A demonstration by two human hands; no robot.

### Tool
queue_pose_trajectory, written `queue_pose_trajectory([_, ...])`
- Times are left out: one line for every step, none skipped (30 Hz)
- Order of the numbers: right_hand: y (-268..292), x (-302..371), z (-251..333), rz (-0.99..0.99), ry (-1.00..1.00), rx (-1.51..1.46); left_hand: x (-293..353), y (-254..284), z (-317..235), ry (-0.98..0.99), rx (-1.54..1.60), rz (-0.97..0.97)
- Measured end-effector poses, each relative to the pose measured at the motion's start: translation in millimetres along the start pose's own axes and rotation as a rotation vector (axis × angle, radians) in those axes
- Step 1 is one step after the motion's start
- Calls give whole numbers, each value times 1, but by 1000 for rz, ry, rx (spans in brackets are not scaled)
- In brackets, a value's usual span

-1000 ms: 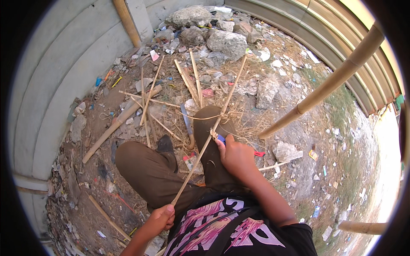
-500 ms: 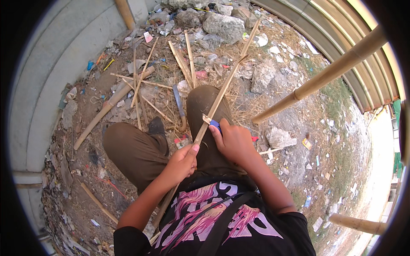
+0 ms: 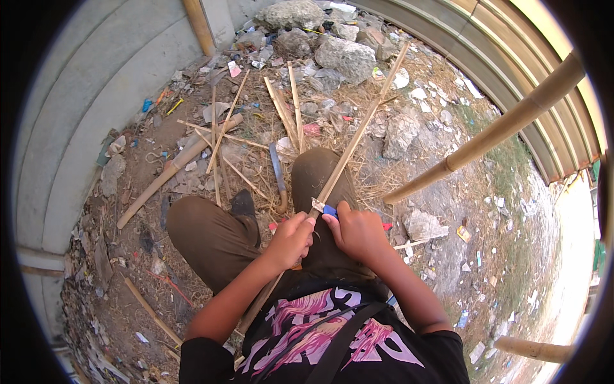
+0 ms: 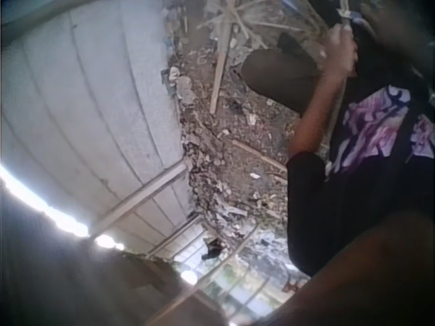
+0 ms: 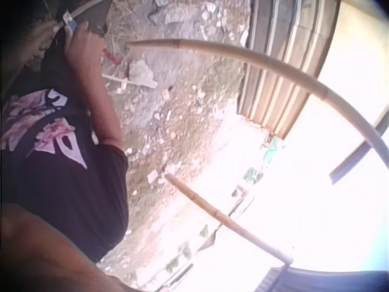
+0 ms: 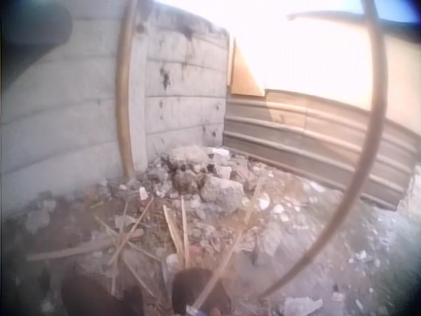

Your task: The person sits on the ground and uses a knife to sharpen the end of a thin wooden stick. They hold the stick against their leg and scrape the blade along it to create a point, then switch to a machete to further refine the tip.

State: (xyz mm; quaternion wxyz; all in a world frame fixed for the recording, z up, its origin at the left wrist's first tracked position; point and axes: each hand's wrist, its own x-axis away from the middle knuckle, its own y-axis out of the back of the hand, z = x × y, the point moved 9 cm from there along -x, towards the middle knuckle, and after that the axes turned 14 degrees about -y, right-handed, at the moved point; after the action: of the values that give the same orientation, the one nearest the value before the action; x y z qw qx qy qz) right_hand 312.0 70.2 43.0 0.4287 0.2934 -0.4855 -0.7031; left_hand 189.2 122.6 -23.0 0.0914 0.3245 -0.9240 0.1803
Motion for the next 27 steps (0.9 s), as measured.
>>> queue_pose_trajectory([0, 0, 0, -3, 8, 11, 2, 0, -1, -19, -42, -14])
queue_pose_trajectory([0, 0, 0, -4, 15, 21, 6, -1, -3, -35, -84, -27])
queue_pose_trajectory([-1, 0, 1, -8, 22, 27, 9, -1, -5, -52, -126, -41])
queue_pose_trajectory([-1, 0, 2, -13, 28, 33, 10, 0, -8, -72, -180, -36])
queue_pose_trajectory([-1, 0, 2, -18, 33, 43, 11, 0, -11, -94, -233, -29])
queue_pose_trajectory([-1, 1, 3, -23, 33, 50, 12, 1, -13, -116, -285, -21])
queue_pose_trajectory([-2, 2, 4, -28, 33, 56, 14, 3, -14, -142, -347, -24])
queue_pose_trajectory([-3, 2, 5, -35, 35, 61, 17, 7, -15, -169, -412, -28])
queue_pose_trajectory([-3, 3, 6, -40, 35, 59, 18, 8, -18, -196, -476, -33])
queue_pose_trajectory([-2, 3, 7, -44, 36, 57, 19, 8, -18, -183, -452, -39])
queue_pose_trajectory([-3, 4, 8, -48, 36, 53, 23, 7, -22, -167, -430, -46])
queue_pose_trajectory([-4, 4, 8, -54, 28, 55, 25, 7, -23, -151, -408, -54])
queue_pose_trajectory([-5, 4, 8, -61, 20, 57, 27, 7, -21, -128, -419, -50])
queue_pose_trajectory([-5, 4, 8, -70, 11, 59, 30, 7, -18, -107, -431, -45])
queue_pose_trajectory([-5, 3, 7, -69, -2, 51, 34, 8, -15, -86, -442, -40])
queue_pose_trajectory([-5, 2, 7, -69, -15, 43, 39, 10, -17, -130, -468, -36])
queue_pose_trajectory([-5, 2, 6, -66, -31, 34, 45, 12, -19, -172, -493, -29])
queue_pose_trajectory([-4, 3, 7, -71, -30, 29, 50, 13, -21, -214, -518, -23])
queue_pose_trajectory([-3, 4, 8, -75, -29, 24, 53, 14, -23, -239, -552, -28])
queue_pose_trajectory([-2, 6, 9, -77, -27, 21, 56, 13, -26, -263, -584, -34])
queue_pose_trajectory([-2, 7, 10, -79, -35, 21, 60, 13, -29, -288, -615, -41])
queue_pose_trajectory([-2, 7, 10, -82, -43, 20, 66, 11, -34, -292, -639, -46])
queue_pose_trajectory([-1, 6, 9, -89, -51, 22, 72, 8, -43, -301, -663, -49])
queue_pose_trajectory([-2, 5, 6, -94, -71, 26, 80, 6, -49, -303, -688, -55])
queue_pose_trajectory([-3, 4, 4, -99, -90, 29, 88, 5, -49, -246, -702, -47])
queue_pose_trajectory([-5, 4, 4, -96, -104, 26, 102, 6, -48, -181, -718, -48])
queue_pose_trajectory([-4, 2, 4, -103, -116, 25, 113, 8, -44, -117, -728, -42])
